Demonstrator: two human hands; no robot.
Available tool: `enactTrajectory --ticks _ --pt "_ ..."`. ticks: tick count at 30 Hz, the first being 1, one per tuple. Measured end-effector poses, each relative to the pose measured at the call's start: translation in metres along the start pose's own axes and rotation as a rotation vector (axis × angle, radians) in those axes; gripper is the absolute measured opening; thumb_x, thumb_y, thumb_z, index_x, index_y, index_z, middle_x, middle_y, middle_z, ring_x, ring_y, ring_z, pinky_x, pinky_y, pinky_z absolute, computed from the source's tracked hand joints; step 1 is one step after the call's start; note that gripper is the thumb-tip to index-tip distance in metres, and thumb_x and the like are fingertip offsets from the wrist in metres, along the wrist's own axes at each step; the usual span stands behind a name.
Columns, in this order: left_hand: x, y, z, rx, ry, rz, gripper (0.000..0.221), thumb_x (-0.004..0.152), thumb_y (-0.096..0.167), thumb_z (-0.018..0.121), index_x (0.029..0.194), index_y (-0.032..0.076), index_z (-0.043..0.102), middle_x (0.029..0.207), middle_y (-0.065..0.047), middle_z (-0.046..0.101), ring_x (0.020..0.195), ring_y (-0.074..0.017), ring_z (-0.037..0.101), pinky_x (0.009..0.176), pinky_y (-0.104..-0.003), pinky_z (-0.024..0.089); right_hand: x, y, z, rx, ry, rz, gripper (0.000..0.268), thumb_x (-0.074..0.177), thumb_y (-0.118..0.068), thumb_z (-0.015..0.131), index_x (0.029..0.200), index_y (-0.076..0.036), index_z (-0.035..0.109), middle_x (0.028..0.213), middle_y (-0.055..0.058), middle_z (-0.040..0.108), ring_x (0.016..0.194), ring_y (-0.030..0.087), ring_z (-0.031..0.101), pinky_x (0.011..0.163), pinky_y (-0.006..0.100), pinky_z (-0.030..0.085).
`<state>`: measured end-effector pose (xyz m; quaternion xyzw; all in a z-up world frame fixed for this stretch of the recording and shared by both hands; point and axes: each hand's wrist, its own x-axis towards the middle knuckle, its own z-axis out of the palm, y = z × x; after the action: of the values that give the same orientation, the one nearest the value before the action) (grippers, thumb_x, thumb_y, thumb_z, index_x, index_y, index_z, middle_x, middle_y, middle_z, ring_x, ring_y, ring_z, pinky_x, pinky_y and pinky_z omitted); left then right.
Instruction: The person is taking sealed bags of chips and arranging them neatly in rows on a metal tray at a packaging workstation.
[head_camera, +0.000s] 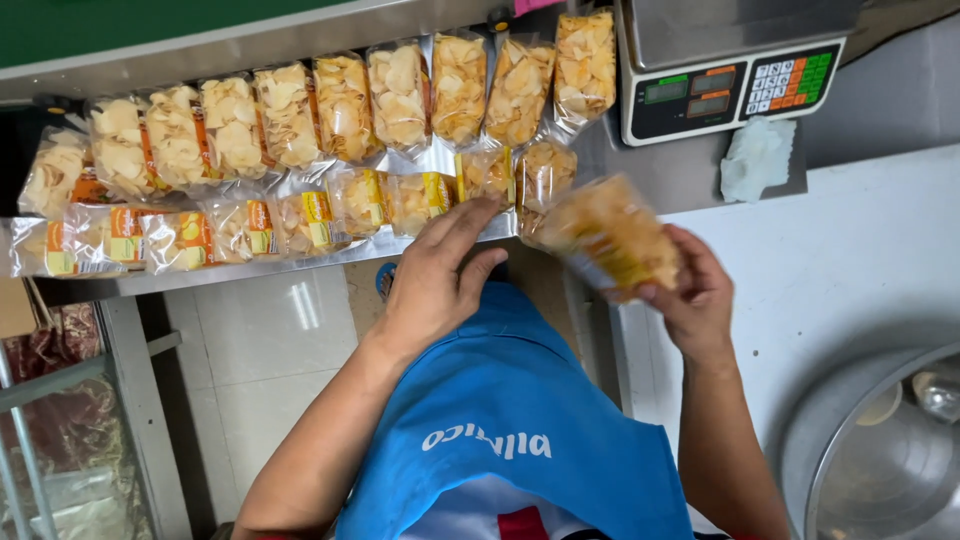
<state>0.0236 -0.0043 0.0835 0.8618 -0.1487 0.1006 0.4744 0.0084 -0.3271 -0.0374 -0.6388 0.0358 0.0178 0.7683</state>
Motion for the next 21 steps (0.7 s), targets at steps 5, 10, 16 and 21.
enactTrajectory --ticks 5,10,16,21 --pt "-0.021 -0.015 0.011 0.007 0.037 -0.091 0.041 0.092 0.01 0.076 0.132 0.006 0.067 0.111 -0.022 0.073 0.103 -0.0468 0.071 0.085 -0.057 0.06 0.025 0.044 -0.004 -0.288 0.18 -0.284 0.075 0.084 0.001 0.089 0.143 0.01 0.044 0.135 0.018 0.046 0.127 0.031 0.056 0.111 0.038 0.051" --pt "-0.037 -0.024 0.022 -0.031 0.017 -0.118 0.033 0.092 0.016 0.075 0.124 0.006 0.071 0.099 -0.02 0.075 0.094 -0.0447 0.073 0.077 -0.054 0.061 0.042 0.113 0.019 -0.433 0.143 -0.37 0.089 0.078 -0.002 0.096 0.149 0.01 0.044 0.138 0.027 0.037 0.133 0.05 0.045 0.112 0.061 0.044" --pt "-0.066 -0.047 0.032 -0.131 -0.011 -0.373 0.025 0.099 0.033 0.067 0.094 0.01 0.076 0.072 -0.01 0.072 0.069 -0.0308 0.073 0.059 -0.04 0.059 0.044 0.131 0.022 -0.474 0.049 -0.35 0.097 0.081 0.005 0.092 0.157 0.008 0.033 0.147 0.036 0.039 0.135 0.057 0.045 0.108 0.065 0.045" --pt "-0.08 -0.074 0.016 -0.061 -0.076 -0.317 0.015 0.104 0.02 0.055 0.104 0.011 0.067 0.096 -0.005 0.079 0.086 -0.028 0.077 0.066 -0.04 0.058 0.047 0.097 0.019 -0.595 0.11 -0.095 0.085 0.094 -0.02 0.078 0.159 0.004 0.03 0.157 0.028 0.041 0.139 0.034 0.049 0.107 0.045 0.048"
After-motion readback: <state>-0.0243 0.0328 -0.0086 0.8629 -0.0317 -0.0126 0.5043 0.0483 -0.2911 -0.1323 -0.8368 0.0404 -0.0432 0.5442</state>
